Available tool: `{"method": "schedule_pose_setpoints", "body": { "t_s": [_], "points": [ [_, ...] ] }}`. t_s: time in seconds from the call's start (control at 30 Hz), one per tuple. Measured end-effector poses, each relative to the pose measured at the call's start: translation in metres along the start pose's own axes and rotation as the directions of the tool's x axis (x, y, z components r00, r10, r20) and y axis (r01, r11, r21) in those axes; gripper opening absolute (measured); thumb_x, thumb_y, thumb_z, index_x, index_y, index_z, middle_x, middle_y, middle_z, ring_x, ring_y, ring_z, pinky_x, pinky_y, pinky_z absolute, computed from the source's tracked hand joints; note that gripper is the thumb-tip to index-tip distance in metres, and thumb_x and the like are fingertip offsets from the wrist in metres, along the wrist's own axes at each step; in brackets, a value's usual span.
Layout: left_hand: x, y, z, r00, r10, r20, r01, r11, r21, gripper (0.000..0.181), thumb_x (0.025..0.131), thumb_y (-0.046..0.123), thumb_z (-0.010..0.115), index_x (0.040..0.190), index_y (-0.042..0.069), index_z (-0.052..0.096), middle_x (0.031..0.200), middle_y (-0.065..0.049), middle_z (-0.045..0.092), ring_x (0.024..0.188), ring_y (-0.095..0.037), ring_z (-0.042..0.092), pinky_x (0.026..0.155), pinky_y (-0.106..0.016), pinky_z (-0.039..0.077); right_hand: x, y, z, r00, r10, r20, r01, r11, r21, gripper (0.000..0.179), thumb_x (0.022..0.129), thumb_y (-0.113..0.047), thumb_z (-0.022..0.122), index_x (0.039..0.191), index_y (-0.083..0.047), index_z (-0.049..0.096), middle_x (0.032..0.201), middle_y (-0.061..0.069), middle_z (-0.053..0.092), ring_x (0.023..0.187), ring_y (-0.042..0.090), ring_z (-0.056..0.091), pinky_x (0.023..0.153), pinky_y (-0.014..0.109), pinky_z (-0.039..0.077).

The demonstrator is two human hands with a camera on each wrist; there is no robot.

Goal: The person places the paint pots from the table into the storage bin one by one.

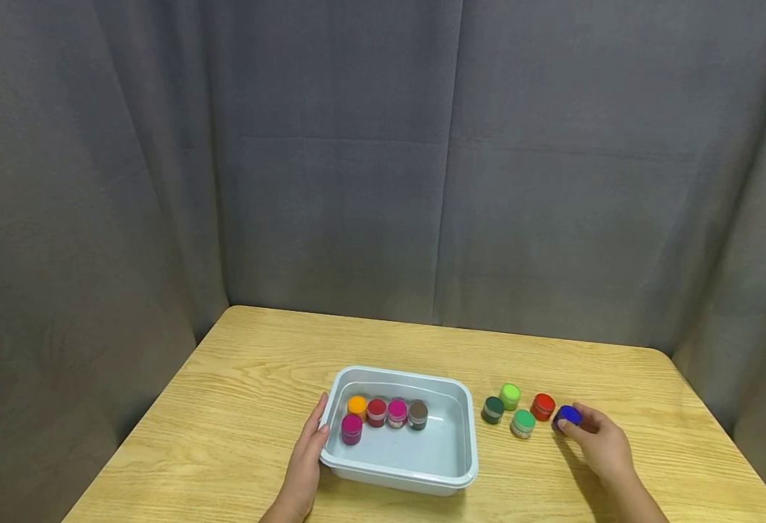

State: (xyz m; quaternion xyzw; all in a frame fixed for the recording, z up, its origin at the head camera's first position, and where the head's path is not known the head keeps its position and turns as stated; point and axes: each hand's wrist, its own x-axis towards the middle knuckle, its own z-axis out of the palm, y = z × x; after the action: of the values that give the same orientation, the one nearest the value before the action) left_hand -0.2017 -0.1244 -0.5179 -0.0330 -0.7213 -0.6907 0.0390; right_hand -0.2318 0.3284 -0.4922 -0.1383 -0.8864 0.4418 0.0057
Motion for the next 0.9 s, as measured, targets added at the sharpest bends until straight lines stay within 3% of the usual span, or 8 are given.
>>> {"method": "schedule_pose_setpoints", "body": {
  "t_s": [0.13,0.27,0.4,0.5,0.73,0.9],
  "points": [
    [-0.001,-0.001,-0.001,1.000,-0.002,-0.003,0.002,1.000,0.002,0.054,0.104,0.026,0.035,0.155,0.012,0.027,0.164,-0.009,0.018,0.151,-0.039,0.012,0.122,-0.060,0.010,-0.004,-0.010,-0.005,1.000,-0.015,-0.016,0.015,1.000,0.010,0.076,0.094,-0.046,0.060,0.147,0.004,0.036,0.139,0.031,0.048,0.126,0.044,0.050,0.087,0.031,0.055],
    [0.000,-0.002,-0.002,1.000,0.000,-0.007,0.000,1.000,-0.001,0.054,0.104,0.026,0.035,0.155,0.012,0.027,0.164,-0.009,0.019,0.152,-0.038,0.011,0.122,-0.059,0.009,-0.010,-0.029,-0.006,0.999,-0.044,-0.008,0.045,0.998,0.034,0.078,0.093,-0.048,0.062,0.147,0.002,0.037,0.141,0.029,0.047,0.129,0.042,0.048,0.077,0.013,0.051],
    [0.000,-0.003,-0.002,1.000,0.009,-0.009,-0.009,1.000,-0.005,0.054,0.104,0.025,0.035,0.155,0.011,0.027,0.164,-0.010,0.019,0.152,-0.039,0.011,0.122,-0.059,0.009,-0.016,-0.049,-0.002,0.998,-0.063,0.011,0.063,0.996,0.062,0.076,0.093,-0.046,0.063,0.148,0.000,0.037,0.143,0.028,0.046,0.130,0.041,0.045,0.086,0.020,0.052],
    [0.000,-0.003,-0.001,1.000,0.009,-0.006,-0.009,1.000,-0.003,0.054,0.104,0.025,0.035,0.155,0.011,0.027,0.164,-0.010,0.019,0.152,-0.039,0.011,0.122,-0.060,0.009,-0.019,-0.061,0.002,0.996,-0.084,0.027,0.082,0.994,0.074,0.075,0.093,-0.044,0.064,0.147,0.000,0.039,0.142,0.027,0.047,0.130,0.041,0.045,0.093,0.032,0.054],
    [0.000,-0.002,0.000,1.000,0.012,-0.007,-0.012,1.000,0.002,0.054,0.104,0.024,0.034,0.155,0.011,0.027,0.164,-0.010,0.019,0.152,-0.038,0.011,0.122,-0.059,0.009,-0.027,-0.083,0.014,0.987,-0.157,0.043,0.153,0.984,0.093,0.067,0.092,-0.035,0.068,0.143,-0.001,0.045,0.137,0.025,0.051,0.124,0.038,0.052,0.083,0.022,0.058],
    [0.000,-0.002,0.000,1.000,0.020,-0.011,-0.020,1.000,-0.002,0.053,0.104,0.024,0.035,0.155,0.011,0.028,0.164,-0.010,0.020,0.152,-0.037,0.012,0.122,-0.059,0.009,-0.032,-0.097,0.025,0.974,-0.219,0.063,0.213,0.973,0.090,0.059,0.090,-0.029,0.070,0.140,-0.003,0.051,0.132,0.022,0.057,0.119,0.035,0.057,0.090,0.031,0.056]
  ]
}}
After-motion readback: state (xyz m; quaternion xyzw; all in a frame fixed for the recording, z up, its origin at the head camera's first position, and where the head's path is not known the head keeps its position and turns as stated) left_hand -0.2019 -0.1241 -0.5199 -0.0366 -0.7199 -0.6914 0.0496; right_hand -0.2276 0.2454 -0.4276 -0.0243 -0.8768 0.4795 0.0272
